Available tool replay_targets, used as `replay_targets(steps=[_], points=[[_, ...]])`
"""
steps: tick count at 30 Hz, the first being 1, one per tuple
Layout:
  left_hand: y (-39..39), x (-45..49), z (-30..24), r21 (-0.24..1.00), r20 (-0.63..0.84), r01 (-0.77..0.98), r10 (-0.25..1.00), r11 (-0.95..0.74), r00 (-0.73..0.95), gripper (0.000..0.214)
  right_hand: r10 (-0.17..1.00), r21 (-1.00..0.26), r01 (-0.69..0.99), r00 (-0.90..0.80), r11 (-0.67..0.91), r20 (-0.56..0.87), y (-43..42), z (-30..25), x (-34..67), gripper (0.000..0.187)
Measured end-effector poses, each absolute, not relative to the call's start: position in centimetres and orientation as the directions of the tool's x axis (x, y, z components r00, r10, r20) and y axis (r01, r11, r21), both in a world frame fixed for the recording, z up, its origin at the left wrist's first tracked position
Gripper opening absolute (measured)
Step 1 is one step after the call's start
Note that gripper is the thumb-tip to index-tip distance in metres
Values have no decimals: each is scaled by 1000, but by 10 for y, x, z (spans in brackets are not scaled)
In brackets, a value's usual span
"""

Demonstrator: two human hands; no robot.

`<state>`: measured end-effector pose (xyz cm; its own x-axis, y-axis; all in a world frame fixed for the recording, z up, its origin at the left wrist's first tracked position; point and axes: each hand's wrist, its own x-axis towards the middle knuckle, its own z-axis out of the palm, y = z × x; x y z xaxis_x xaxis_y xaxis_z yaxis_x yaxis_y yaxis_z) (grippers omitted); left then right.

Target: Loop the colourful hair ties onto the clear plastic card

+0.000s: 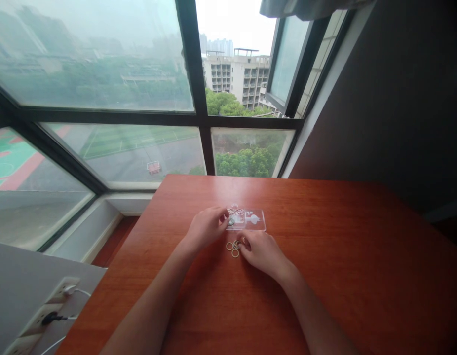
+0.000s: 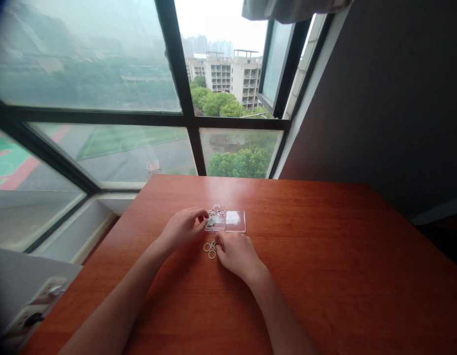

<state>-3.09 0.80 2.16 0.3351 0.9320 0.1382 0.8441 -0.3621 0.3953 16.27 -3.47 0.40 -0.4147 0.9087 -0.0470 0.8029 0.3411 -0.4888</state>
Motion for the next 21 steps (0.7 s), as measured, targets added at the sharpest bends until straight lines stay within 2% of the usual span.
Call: replay_targets(steps=[7,11,16,21], points=[[8,-33,26,417,148,835,933,-359,327,14,915,-519,798,-396,305,-71,-33,5,165,7],[4,-30,32,432,152,803,911,-410,384,14,915,-550,784,-394,288,-83,-32,6,172,8],[-5,-22,31,430,18,767,853,-477,521,13,904,-627,728,-418,277,-86,-31,8,178,11],[-11,-15,25,350,-93,803,835,-483,543,8,887,-669,686,-453,286,-84,-31,8,181,14]])
